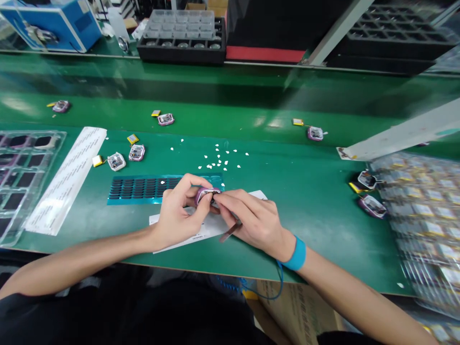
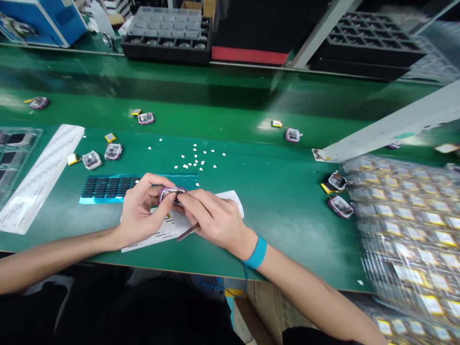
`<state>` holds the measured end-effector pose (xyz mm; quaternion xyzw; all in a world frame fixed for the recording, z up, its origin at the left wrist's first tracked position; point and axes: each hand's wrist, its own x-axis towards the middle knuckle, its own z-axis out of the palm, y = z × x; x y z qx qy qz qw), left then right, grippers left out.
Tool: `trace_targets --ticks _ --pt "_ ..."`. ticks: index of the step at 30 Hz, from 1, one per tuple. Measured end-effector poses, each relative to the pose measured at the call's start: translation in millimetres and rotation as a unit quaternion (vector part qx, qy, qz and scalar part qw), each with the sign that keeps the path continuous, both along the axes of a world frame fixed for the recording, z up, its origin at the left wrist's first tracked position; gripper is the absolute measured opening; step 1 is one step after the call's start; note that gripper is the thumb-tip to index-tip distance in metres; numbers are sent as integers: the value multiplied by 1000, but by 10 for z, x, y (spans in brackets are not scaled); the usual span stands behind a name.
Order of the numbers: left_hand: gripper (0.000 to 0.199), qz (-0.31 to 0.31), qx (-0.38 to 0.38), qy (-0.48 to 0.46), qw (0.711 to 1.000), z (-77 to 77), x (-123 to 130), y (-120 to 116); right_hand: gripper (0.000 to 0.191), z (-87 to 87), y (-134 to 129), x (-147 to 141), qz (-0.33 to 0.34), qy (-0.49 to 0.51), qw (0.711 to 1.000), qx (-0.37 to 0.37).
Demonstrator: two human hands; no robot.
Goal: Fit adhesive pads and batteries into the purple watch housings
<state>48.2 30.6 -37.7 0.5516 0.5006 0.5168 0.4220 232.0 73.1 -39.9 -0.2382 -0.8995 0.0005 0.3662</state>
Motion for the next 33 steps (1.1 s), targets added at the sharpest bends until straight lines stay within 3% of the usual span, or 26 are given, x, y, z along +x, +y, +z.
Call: trace_targets --ticks 7,15,21,25,28,33 --pt "11 -7 3 -21 1000 24 3 -12 20 10 -16 16 -6 43 999 -12" --pt "12 2 -4 -33 999 -11 17 12 27 -63 1 67 -16 -9 999 31" --pt "9 -35 -2 -63 997 106 4 -13 23 21 -1 147 61 45 996 -38" --pt "7 -96 12 3 995 154 -30 37 22 26 22 148 21 107 994 -6" --pt "9 -149 -39 -46 987 146 -49 98 17 28 65 130 -3 95 995 0" --pt "24 -174 -150 -143 963 118 -94 145 14 55 162 106 49 98 993 -35"
